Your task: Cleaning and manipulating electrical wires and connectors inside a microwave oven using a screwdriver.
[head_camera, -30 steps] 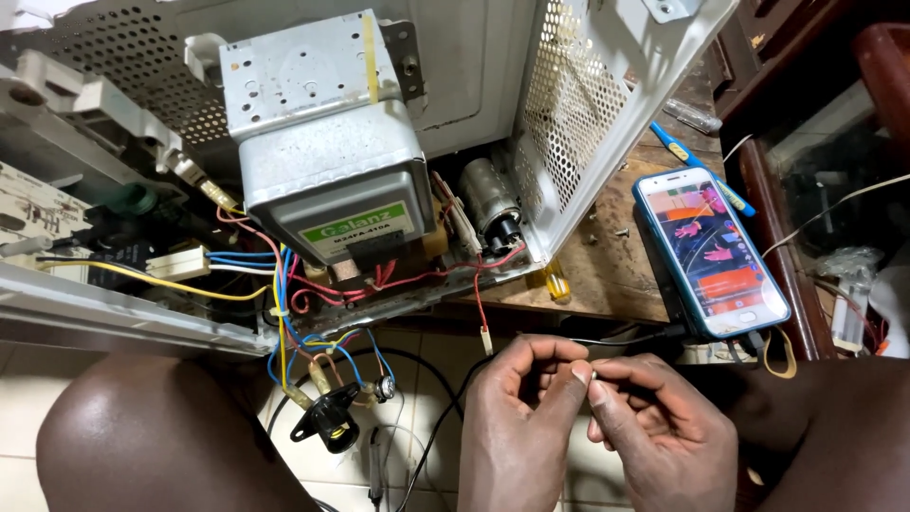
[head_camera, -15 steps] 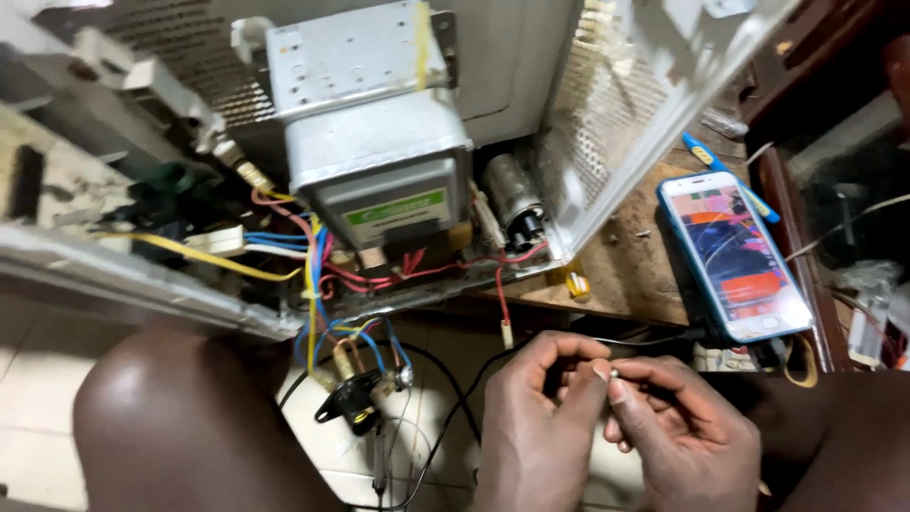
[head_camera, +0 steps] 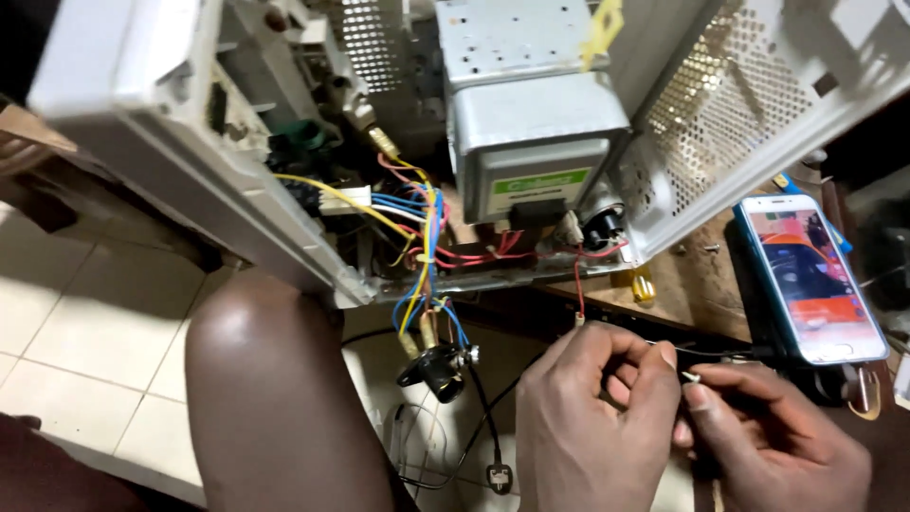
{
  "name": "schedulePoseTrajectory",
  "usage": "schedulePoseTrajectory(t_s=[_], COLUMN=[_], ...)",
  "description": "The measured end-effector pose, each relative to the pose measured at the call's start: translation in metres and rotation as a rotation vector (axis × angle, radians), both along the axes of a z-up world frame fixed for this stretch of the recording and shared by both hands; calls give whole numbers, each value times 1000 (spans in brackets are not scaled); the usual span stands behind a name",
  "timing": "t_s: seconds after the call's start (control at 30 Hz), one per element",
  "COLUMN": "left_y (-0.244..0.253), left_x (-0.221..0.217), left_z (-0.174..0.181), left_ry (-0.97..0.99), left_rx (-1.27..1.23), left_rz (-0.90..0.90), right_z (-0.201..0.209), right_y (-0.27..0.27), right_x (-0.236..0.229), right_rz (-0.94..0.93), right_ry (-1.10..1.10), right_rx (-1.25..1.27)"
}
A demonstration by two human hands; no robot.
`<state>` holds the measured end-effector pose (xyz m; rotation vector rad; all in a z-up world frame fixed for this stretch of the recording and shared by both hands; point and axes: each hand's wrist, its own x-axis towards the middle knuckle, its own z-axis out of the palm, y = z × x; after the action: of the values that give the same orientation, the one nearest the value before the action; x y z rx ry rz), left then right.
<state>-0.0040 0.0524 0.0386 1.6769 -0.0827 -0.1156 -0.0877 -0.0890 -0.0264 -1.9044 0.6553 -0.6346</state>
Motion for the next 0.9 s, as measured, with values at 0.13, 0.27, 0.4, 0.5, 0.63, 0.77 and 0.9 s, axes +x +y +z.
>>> schedulePoseTrajectory(t_s=[0.13, 0.27, 0.4, 0.5, 0.63, 0.77, 0.9], left_y=[10, 7, -3, 3, 12, 13, 12], left_x=[3, 2, 2, 7, 21, 34, 40], left_z=[-2, -18, -39, -36, -26, -24, -28], left_ry=[-75, -139, -26, -3, 288, 398, 626], left_rx=[-14, 105, 187, -83, -273, -657, -1006], left_rz=[83, 130, 160, 184, 138, 94, 24], right_z=[37, 95, 135, 129, 124, 120, 124], right_y=[16, 37, 52, 34, 30, 29, 32], right_x=[16, 46, 81, 112, 145, 154, 159], right_rz=[43, 231, 432, 594, 688, 638, 541], right_ry=[10, 93, 109, 142, 301, 348, 482], right_rx=[-92, -470, -879, -1041, -1058, -1164, -1192])
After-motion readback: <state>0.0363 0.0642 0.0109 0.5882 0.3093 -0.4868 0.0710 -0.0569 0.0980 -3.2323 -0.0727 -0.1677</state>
